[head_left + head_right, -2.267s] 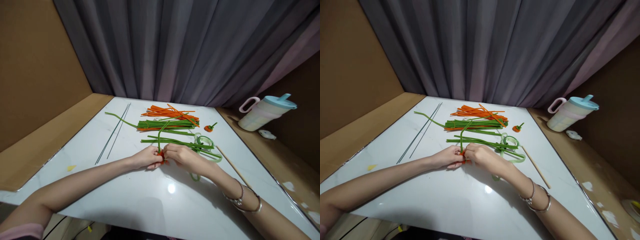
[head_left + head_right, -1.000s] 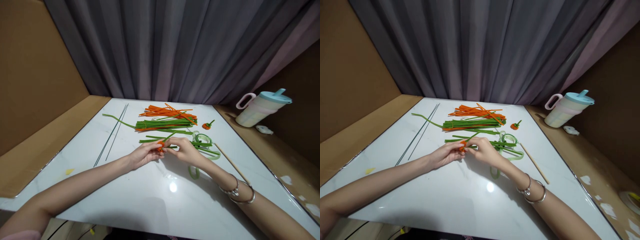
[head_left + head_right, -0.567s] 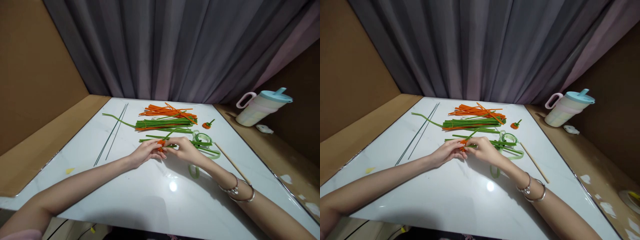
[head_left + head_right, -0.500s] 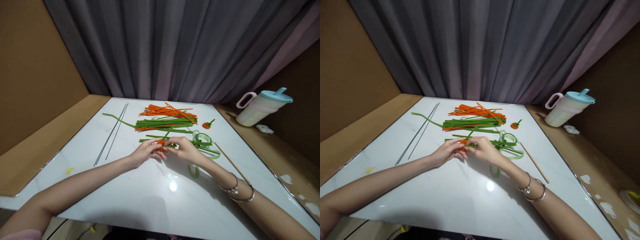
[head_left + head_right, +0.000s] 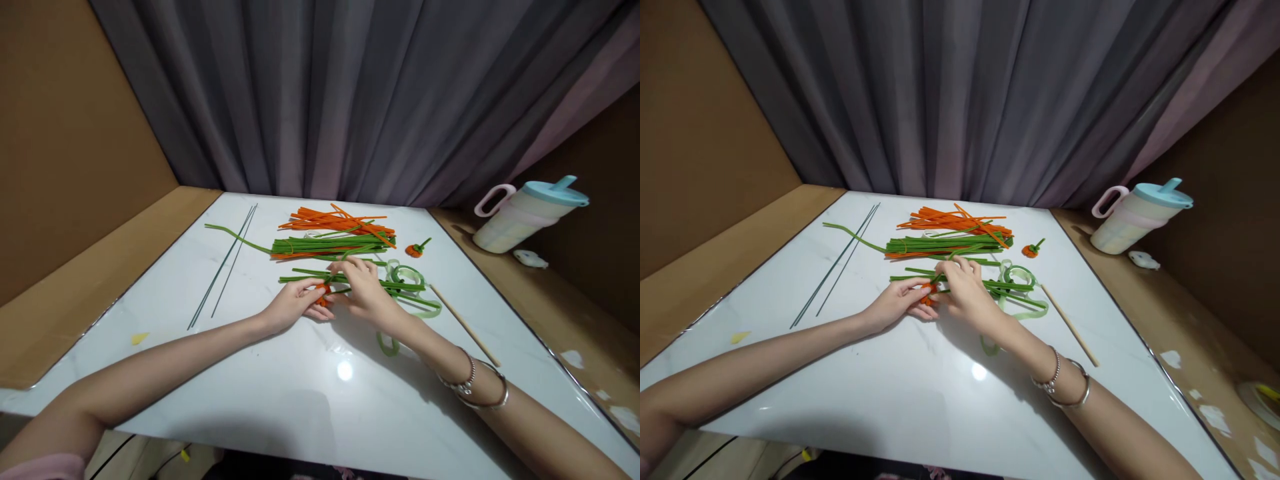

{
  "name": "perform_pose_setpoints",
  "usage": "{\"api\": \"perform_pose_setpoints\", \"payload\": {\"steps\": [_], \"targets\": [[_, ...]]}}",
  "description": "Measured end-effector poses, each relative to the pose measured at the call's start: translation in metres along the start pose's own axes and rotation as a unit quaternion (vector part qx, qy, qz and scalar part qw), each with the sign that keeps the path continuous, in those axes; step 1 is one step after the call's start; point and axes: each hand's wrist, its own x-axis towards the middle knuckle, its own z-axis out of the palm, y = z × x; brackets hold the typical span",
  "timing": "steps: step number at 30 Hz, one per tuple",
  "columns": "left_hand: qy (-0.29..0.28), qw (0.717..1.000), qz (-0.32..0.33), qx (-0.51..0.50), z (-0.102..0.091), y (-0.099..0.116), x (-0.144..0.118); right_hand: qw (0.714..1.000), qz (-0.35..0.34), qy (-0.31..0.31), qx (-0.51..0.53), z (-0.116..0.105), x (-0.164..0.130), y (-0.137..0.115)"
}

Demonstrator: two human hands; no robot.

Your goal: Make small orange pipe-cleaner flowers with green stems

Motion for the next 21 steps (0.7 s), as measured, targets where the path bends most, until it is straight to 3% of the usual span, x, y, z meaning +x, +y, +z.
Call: {"api": "perform_pose_setpoints", "payload": {"steps": [5,17,21], "targets": [[0.017,0.999,0.001,0.03,0.0,-0.003,-0.001,0.996,-0.049,-0.043,-0.053,0.001,0.0,0.0],[0.033,0.999,0.02,0.028,0.001,-0.004,0.0,0.987,-0.101,0.018,-0.127,0.014,-0.009,-0.012],[0.043,0.999,0.015,0.014,0.0,-0.003,0.0,0.983,-0.133,0.001,-0.128,0.009,-0.012,-0.018]]}}
